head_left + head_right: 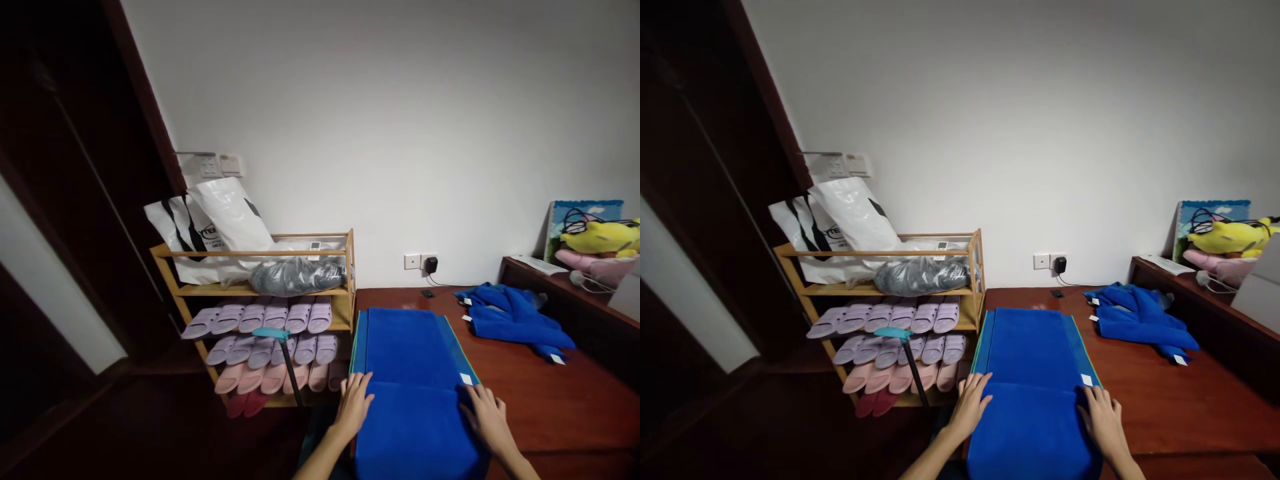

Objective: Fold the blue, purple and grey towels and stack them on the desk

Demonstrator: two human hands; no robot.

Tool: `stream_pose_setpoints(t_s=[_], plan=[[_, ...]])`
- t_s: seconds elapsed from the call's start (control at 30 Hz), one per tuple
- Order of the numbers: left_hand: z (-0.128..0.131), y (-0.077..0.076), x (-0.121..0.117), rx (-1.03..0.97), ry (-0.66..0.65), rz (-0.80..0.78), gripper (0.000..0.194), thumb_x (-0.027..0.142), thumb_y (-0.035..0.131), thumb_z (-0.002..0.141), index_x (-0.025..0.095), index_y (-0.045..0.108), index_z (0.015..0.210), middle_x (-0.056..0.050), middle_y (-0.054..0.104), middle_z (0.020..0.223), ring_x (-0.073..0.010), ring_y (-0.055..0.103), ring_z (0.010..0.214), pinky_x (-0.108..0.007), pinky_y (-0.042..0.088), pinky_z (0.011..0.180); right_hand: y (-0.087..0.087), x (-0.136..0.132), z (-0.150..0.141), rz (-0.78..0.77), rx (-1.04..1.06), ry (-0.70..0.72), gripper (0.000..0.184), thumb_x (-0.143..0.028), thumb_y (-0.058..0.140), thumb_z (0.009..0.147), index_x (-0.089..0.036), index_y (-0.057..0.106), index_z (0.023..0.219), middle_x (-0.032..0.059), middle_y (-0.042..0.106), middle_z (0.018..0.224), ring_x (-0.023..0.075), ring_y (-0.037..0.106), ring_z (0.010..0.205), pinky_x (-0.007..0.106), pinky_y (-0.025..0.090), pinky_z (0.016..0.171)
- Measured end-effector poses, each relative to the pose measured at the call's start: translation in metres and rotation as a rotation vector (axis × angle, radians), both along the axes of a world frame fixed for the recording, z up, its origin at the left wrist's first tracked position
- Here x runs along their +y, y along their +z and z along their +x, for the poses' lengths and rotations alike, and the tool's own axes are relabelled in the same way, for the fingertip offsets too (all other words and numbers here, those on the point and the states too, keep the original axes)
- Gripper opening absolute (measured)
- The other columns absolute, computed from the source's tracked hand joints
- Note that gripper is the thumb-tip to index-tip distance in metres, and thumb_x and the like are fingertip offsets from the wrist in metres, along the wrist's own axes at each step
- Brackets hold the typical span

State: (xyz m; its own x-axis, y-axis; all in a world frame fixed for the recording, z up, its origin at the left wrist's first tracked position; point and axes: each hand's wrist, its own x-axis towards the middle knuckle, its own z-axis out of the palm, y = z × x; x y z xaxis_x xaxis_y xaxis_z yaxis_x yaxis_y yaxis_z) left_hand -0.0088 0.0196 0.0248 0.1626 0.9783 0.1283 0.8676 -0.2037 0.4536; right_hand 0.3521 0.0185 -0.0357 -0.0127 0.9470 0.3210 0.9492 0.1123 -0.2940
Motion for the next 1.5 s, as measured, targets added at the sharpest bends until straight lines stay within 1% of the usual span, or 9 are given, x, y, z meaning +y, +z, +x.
stream_pose_setpoints(t_s=[0.2, 0.37, 0.47, 0.6, 0.83, 1.03, 1.17, 1.27, 1.5], plan=[[-0.011, 0.002, 0.027, -0.102, 0.046, -0.158, 0.02, 0.024, 0.069, 0.069, 0.021, 0.059, 0.086, -0.001, 0.054, 0.094, -0.0245, 0.047, 0.101, -0.039, 0.032, 0.088, 0.03, 0.005, -0.005, -0.168, 0.327, -0.057, 0.018, -0.039, 0.052, 0.067, -0.024, 0.057, 0.076, 0.0059, 0.06, 0.088, 0.0293, 0.053, 0.092, 0.044, 0.04, 0.078], [-0.019, 0.006, 0.039, -0.276, -0.021, -0.236, 0.02, 0.024, 0.069, 0.066, 0.02, 0.052, 0.074, 0.003, 0.049, 0.082, -0.0183, 0.048, 0.09, -0.03, 0.036, 0.08, 0.044, 0.006, 0.007, -0.23, 0.509, 0.091, 0.021, -0.044, 0.047, 0.075, -0.023, 0.044, 0.072, -0.0018, 0.056, 0.068, 0.0164, 0.055, 0.067, 0.028, 0.044, 0.064], [-0.022, 0.013, 0.047, -0.373, -0.078, -0.293, 0.02, 0.022, 0.067, 0.066, 0.02, 0.049, 0.076, 0.007, 0.046, 0.069, -0.0145, 0.049, 0.074, -0.024, 0.039, 0.067, 0.05, 0.011, 0.015, -0.232, 0.716, 0.157, 0.026, -0.048, 0.052, 0.077, -0.023, 0.05, 0.081, 0.0006, 0.063, 0.077, 0.0167, 0.059, 0.071, 0.026, 0.047, 0.066], [-0.02, 0.013, 0.061, -0.418, -0.088, -0.304, 0.024, 0.015, 0.066, 0.062, 0.02, 0.053, 0.083, 0.005, 0.053, 0.077, -0.0146, 0.052, 0.079, -0.024, 0.041, 0.07, 0.043, 0.028, 0.016, -0.211, 0.706, 0.092, 0.036, -0.053, 0.056, 0.074, -0.021, 0.062, 0.089, 0.0059, 0.07, 0.093, 0.0227, 0.065, 0.089, 0.029, 0.049, 0.08], [-0.007, -0.006, 0.061, -0.36, 0.032, -0.283, 0.02, 0.016, 0.064, 0.066, 0.021, 0.06, 0.085, -0.004, 0.06, 0.101, -0.0231, 0.052, 0.104, -0.034, 0.036, 0.094, 0.008, 0.045, 0.011, -0.177, 0.592, -0.033, 0.037, -0.055, 0.054, 0.069, -0.023, 0.069, 0.08, 0.0052, 0.074, 0.088, 0.0268, 0.068, 0.087, 0.03, 0.053, 0.074], [-0.01, -0.001, 0.044, -0.388, 0.053, -0.284, 0.02, 0.03, 0.067, 0.068, 0.02, 0.064, 0.085, -0.005, 0.063, 0.101, -0.0257, 0.054, 0.104, -0.034, 0.038, 0.091, 0.022, 0.027, 0.008, -0.174, 0.568, 0.001, 0.037, -0.055, 0.052, 0.074, -0.023, 0.068, 0.084, 0.0043, 0.073, 0.084, 0.0246, 0.068, 0.081, 0.028, 0.053, 0.069], [-0.024, 0.037, 0.024, -0.696, -0.027, -0.316, 0.03, 0.045, 0.069, 0.069, 0.018, 0.065, 0.081, -0.001, 0.063, 0.079, -0.0213, 0.058, 0.082, -0.03, 0.043, 0.076, 0.063, 0.003, 0.01, -0.147, 0.65, 0.033, 0.038, -0.056, 0.054, 0.076, -0.022, 0.068, 0.087, 0.0044, 0.073, 0.087, 0.0232, 0.067, 0.084, 0.026, 0.052, 0.074], [-0.029, 0.088, 0.006, -0.918, -0.101, -0.286, 0.031, 0.046, 0.073, 0.065, 0.017, 0.065, 0.073, 0.001, 0.06, 0.072, -0.0172, 0.055, 0.073, -0.026, 0.042, 0.068, 0.115, -0.016, 0.014, -0.111, 0.709, 0.069, 0.039, -0.056, 0.059, 0.073, -0.021, 0.069, 0.086, 0.0043, 0.072, 0.091, 0.0226, 0.065, 0.088, 0.025, 0.051, 0.079], [-0.028, 0.2, -0.018, -0.963, -0.063, -0.179, 0.032, 0.042, 0.077, 0.064, 0.016, 0.068, 0.079, 0.002, 0.057, 0.065, -0.0105, 0.049, 0.057, -0.02, 0.038, 0.051, 0.231, -0.043, 0.017, 0.146, 0.66, -0.074, 0.048, -0.064, 0.066, 0.06, -0.023, 0.069, 0.084, 0.0052, 0.07, 0.086, 0.0222, 0.064, 0.079, 0.029, 0.053, 0.075]])
